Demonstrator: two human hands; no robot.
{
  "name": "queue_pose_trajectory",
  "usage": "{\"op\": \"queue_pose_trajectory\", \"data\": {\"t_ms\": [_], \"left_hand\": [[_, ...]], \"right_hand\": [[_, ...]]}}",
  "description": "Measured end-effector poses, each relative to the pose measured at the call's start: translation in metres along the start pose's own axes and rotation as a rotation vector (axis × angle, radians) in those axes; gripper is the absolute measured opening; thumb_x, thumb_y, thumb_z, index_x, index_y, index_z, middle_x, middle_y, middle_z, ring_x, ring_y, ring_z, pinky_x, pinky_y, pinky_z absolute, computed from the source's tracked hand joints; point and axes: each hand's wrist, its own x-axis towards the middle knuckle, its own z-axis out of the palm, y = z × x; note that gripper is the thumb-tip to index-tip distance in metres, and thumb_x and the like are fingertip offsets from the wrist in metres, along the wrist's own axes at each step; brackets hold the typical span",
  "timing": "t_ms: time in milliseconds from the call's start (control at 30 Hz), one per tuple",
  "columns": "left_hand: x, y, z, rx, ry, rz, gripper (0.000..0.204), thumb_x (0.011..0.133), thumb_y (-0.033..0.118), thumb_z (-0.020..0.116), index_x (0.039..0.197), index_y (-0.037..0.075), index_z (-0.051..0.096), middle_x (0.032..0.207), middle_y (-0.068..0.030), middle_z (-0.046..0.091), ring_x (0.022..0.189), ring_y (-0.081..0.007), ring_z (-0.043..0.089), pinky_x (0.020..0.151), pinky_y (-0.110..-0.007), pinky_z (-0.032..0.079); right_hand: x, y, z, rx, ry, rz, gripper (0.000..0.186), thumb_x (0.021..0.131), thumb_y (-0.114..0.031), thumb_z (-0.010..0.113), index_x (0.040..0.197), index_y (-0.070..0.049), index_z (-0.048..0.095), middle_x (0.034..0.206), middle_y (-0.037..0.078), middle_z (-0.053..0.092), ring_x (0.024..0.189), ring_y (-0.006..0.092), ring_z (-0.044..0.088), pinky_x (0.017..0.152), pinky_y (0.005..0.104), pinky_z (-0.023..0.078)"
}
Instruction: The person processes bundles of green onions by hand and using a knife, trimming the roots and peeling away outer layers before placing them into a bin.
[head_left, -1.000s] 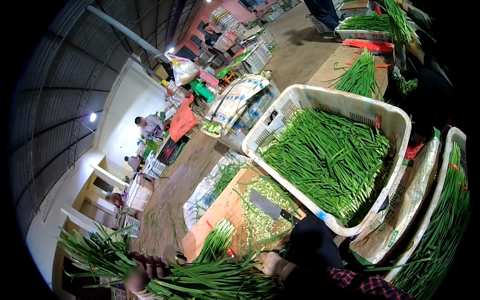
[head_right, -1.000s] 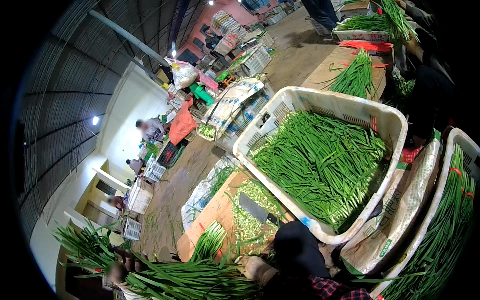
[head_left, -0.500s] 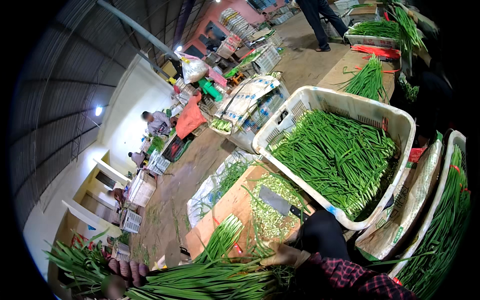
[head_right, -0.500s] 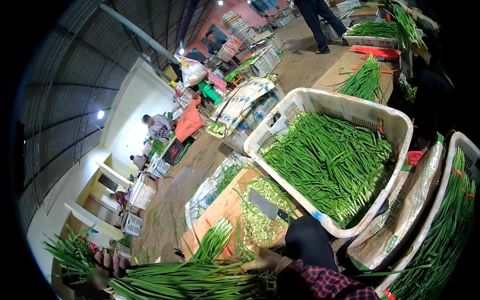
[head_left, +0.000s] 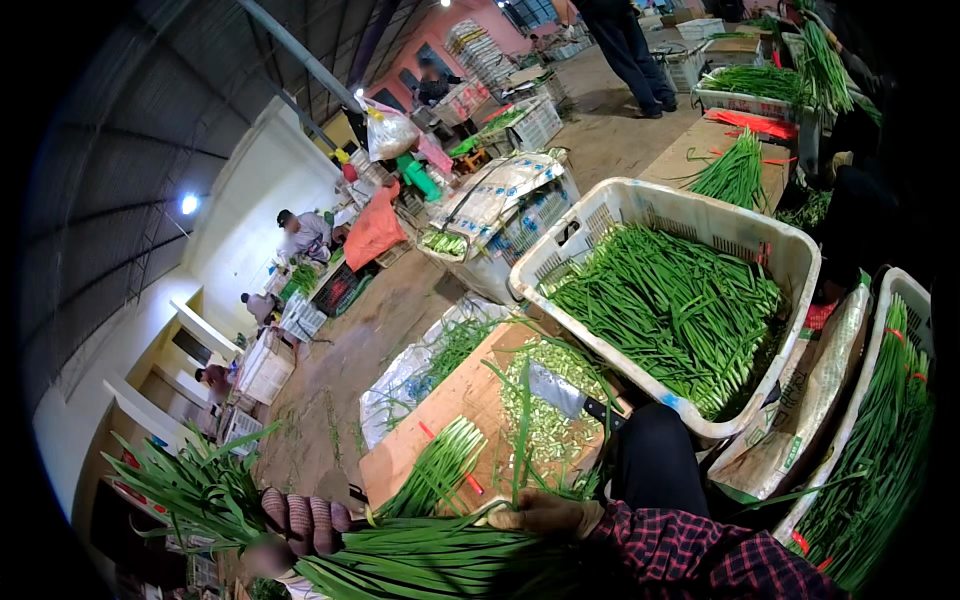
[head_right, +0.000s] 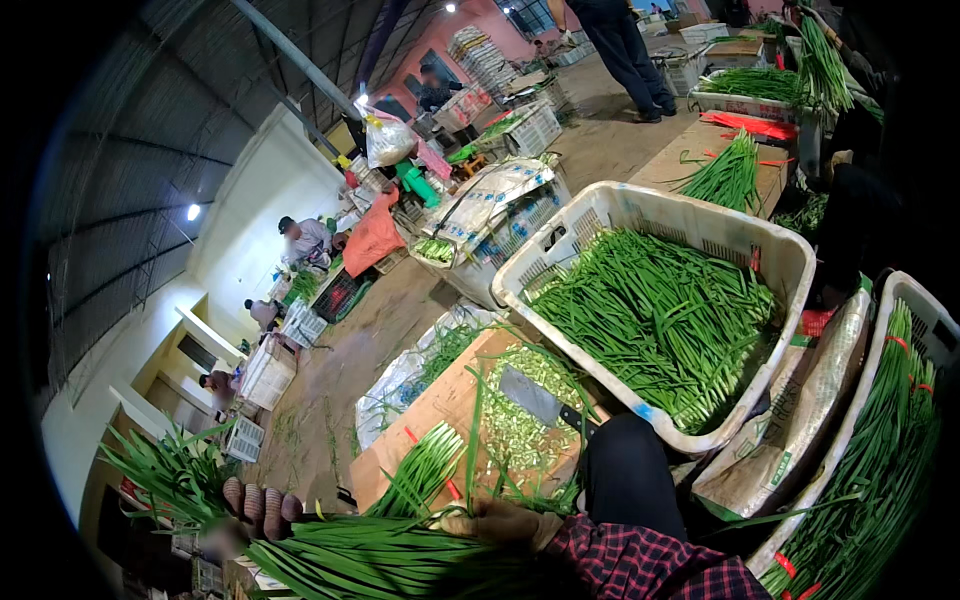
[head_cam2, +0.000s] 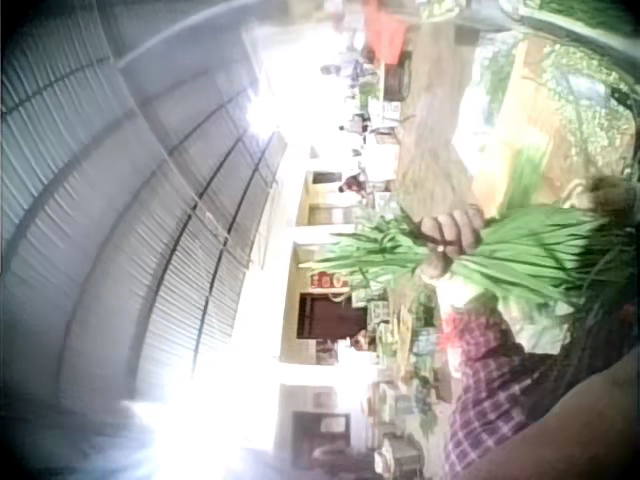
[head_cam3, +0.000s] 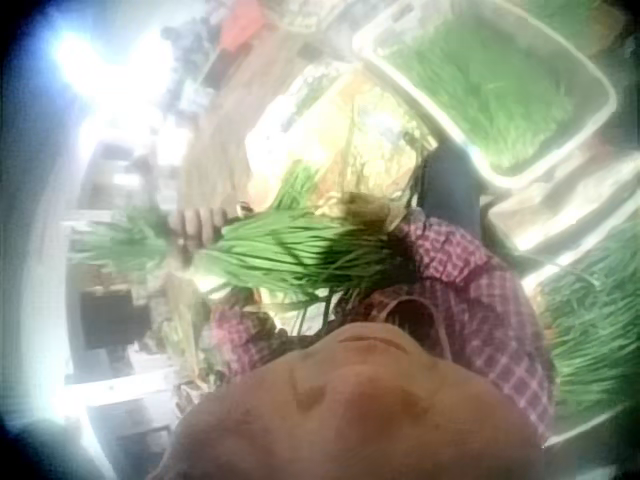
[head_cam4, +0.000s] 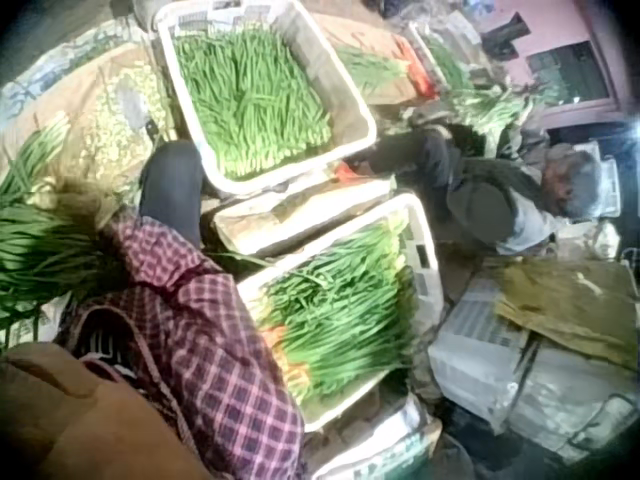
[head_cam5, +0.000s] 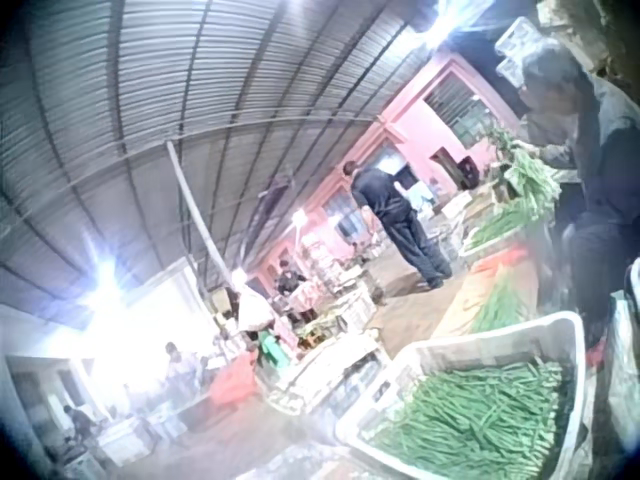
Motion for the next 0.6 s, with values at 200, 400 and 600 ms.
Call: {"op": "queue_pose_trajectory", "data": {"t_ms": [200, 400, 600], "left_hand": [[-0.04, -0.006, -0.009, -0.781, 0.314, -0.271, 0.022, 0.091, 0.025, 0.035, 0.075, 0.011, 0.038, 0.059, 0.001, 0.035, 0.054, -0.012, 0.035, 0.065, -0.03, 0.035], [0.003, 0.025, 0.008, -1.092, 0.147, -0.15, 0.013, 0.088, 0.018, 0.047, 0.092, 0.005, 0.045, 0.069, -0.0034, 0.046, 0.061, -0.0166, 0.05, 0.078, -0.039, 0.049], [-0.008, 0.045, -0.056, -0.968, 0.55, -0.255, 0.008, 0.084, 0.014, 0.046, 0.08, 0.01, 0.04, 0.06, -0.0002, 0.038, 0.053, -0.0146, 0.04, 0.065, -0.034, 0.041]], "right_hand": [[0.026, 0.061, -0.024, -0.638, 0.515, -0.525, 0.021, 0.094, -0.021, 0.045, 0.093, -0.004, 0.056, 0.075, 0.002, 0.056, 0.074, 0.0136, 0.056, 0.07, 0.0266, 0.043], [0.017, 0.057, -0.042, 0.58, 0.665, -0.209, 0.022, 0.096, -0.022, 0.036, 0.089, -0.008, 0.051, 0.049, -0.008, 0.025, 0.039, 0.0081, 0.024, 0.038, 0.0256, 0.025], [-0.011, 0.081, -0.065, -1.124, 0.296, 0.593, 0.051, 0.086, -0.043, 0.05, 0.111, 0.001, 0.053, 0.084, 0.016, 0.064, 0.08, 0.0257, 0.063, 0.07, 0.0371, 0.048]]}}
